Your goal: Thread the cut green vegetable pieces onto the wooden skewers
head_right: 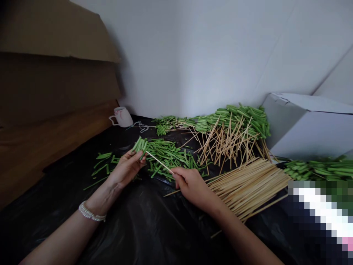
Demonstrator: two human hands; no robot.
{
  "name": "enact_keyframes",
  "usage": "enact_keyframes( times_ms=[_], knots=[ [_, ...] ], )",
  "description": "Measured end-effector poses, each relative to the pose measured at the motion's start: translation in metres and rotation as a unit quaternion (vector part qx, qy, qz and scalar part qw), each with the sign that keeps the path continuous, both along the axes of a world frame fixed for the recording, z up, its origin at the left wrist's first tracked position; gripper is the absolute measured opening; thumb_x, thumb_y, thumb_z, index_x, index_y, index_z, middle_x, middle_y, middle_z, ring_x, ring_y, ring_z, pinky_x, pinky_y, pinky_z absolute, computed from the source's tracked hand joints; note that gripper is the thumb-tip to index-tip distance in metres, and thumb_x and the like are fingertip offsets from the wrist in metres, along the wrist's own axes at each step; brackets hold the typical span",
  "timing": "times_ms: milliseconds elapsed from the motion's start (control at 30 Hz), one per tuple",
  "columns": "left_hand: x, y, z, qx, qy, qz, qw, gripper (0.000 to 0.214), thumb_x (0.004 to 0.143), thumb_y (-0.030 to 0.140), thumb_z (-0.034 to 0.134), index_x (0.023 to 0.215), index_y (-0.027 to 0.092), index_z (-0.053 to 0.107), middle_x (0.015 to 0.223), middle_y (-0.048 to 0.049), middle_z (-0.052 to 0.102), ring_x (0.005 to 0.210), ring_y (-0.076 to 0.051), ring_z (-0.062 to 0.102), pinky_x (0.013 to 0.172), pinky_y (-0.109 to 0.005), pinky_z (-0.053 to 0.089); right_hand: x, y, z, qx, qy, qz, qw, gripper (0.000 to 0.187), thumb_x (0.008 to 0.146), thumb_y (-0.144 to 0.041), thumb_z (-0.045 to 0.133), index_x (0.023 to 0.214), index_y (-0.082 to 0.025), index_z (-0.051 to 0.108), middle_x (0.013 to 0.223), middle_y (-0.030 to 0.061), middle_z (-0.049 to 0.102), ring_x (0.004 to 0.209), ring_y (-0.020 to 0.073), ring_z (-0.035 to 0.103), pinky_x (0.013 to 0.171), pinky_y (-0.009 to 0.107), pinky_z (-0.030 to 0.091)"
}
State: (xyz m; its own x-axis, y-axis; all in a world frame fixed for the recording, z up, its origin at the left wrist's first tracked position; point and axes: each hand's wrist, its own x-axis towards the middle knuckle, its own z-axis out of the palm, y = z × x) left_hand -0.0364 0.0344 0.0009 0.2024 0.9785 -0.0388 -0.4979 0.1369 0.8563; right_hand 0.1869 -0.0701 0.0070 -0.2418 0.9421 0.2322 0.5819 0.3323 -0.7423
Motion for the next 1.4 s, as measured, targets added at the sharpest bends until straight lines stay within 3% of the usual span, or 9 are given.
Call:
enact_keyframes(
  times_ms=[200, 400, 600, 867, 1000, 1067, 1133, 1267, 1400],
  knots=[
    [-0.004, 0.006, -0.001, 0.021, -0.053, 0.033, 0.998, 0.016, 0.067, 0.012, 0.080, 0.076, 0.016, 0.067, 0.076, 0.0004, 0.067, 0.066, -0.007, 0.060, 0.059, -0.016, 0.049, 0.007, -0.001, 0.007, -0.047, -0.126, 0.040, 0.990, 0.028, 0.093, -0.023, 0.045, 0.069, -0.019, 0.058, 0.064, -0.0020, 0.061, 0.060, 0.0100, 0.053, 0.062, 0.022, 0.036],
    [-0.003, -0.001, 0.005, -0.002, -0.043, -0.031, 0.999, 0.041, 0.080, 0.050, 0.065, 0.104, 0.017, 0.067, 0.080, -0.0046, 0.069, 0.065, -0.010, 0.061, 0.058, -0.019, 0.051, 0.007, 0.001, 0.011, -0.030, 0.000, 0.017, 0.999, 0.029, 0.094, -0.025, 0.045, 0.069, -0.018, 0.060, 0.066, -0.0023, 0.063, 0.058, 0.0086, 0.053, 0.061, 0.021, 0.038],
    [-0.002, -0.005, 0.007, -0.035, -0.019, -0.072, 0.997, 0.039, 0.090, 0.042, 0.055, 0.116, 0.014, 0.063, 0.077, -0.0042, 0.067, 0.065, -0.010, 0.062, 0.060, -0.019, 0.052, 0.023, 0.003, 0.023, -0.031, 0.211, -0.087, 0.973, 0.024, 0.095, -0.040, 0.043, 0.099, -0.020, 0.056, 0.071, -0.0039, 0.064, 0.035, 0.0049, 0.040, 0.036, 0.019, 0.029],
    [0.002, -0.008, 0.002, -0.039, 0.015, -0.094, 0.995, 0.030, 0.084, 0.031, 0.065, 0.107, 0.012, 0.069, 0.078, -0.0040, 0.066, 0.066, -0.010, 0.060, 0.060, -0.018, 0.050, 0.089, 0.013, 0.035, 0.109, 0.268, -0.298, 0.910, 0.037, 0.083, -0.039, 0.058, 0.114, -0.018, 0.061, 0.071, -0.0009, 0.061, 0.038, 0.0058, 0.040, 0.038, 0.021, 0.032],
    [0.003, -0.009, 0.002, -0.035, 0.024, -0.105, 0.994, 0.032, 0.080, 0.033, 0.070, 0.104, 0.013, 0.070, 0.078, -0.0037, 0.066, 0.067, -0.010, 0.059, 0.061, -0.018, 0.049, 0.124, 0.016, 0.028, 0.183, 0.092, -0.450, 0.869, 0.053, 0.077, -0.034, 0.062, 0.126, -0.016, 0.054, 0.110, 0.0140, 0.062, 0.062, 0.0160, 0.059, 0.055, 0.033, 0.049],
    [0.004, -0.010, 0.002, -0.032, 0.032, -0.109, 0.993, 0.033, 0.078, 0.033, 0.071, 0.104, 0.013, 0.071, 0.078, -0.0035, 0.066, 0.067, -0.010, 0.059, 0.061, -0.018, 0.049, 0.132, 0.014, 0.029, 0.243, -0.050, -0.499, 0.830, 0.053, 0.075, -0.031, 0.063, 0.126, -0.014, 0.057, 0.114, 0.0169, 0.060, 0.075, 0.0210, 0.062, 0.074, 0.042, 0.051],
    [0.006, -0.011, 0.000, -0.025, 0.043, -0.113, 0.992, 0.033, 0.078, 0.034, 0.072, 0.102, 0.013, 0.071, 0.078, -0.0039, 0.066, 0.068, -0.010, 0.059, 0.062, -0.018, 0.048, 0.131, 0.009, 0.034, 0.273, -0.092, -0.504, 0.814, 0.039, 0.080, -0.031, 0.059, 0.115, -0.015, 0.065, 0.103, 0.0135, 0.064, 0.071, 0.0200, 0.061, 0.076, 0.041, 0.050],
    [0.009, -0.014, -0.003, -0.001, 0.073, -0.129, 0.989, 0.028, 0.079, 0.033, 0.071, 0.098, 0.012, 0.072, 0.078, -0.0046, 0.066, 0.068, -0.011, 0.059, 0.065, -0.019, 0.048, 0.113, -0.003, 0.053, 0.228, -0.017, -0.370, 0.900, 0.023, 0.082, -0.037, 0.059, 0.091, -0.021, 0.073, 0.072, 0.0025, 0.069, 0.064, 0.0178, 0.063, 0.063, 0.032, 0.049],
    [0.010, -0.017, -0.004, 0.021, 0.092, -0.153, 0.984, 0.025, 0.081, 0.032, 0.068, 0.096, 0.012, 0.073, 0.078, -0.0053, 0.067, 0.069, -0.010, 0.059, 0.067, -0.020, 0.047, 0.099, -0.010, 0.062, 0.072, -0.096, -0.160, 0.980, 0.016, 0.082, -0.033, 0.060, 0.084, -0.024, 0.074, 0.081, -0.0002, 0.072, 0.074, 0.0162, 0.064, 0.069, 0.029, 0.048]
  ],
)
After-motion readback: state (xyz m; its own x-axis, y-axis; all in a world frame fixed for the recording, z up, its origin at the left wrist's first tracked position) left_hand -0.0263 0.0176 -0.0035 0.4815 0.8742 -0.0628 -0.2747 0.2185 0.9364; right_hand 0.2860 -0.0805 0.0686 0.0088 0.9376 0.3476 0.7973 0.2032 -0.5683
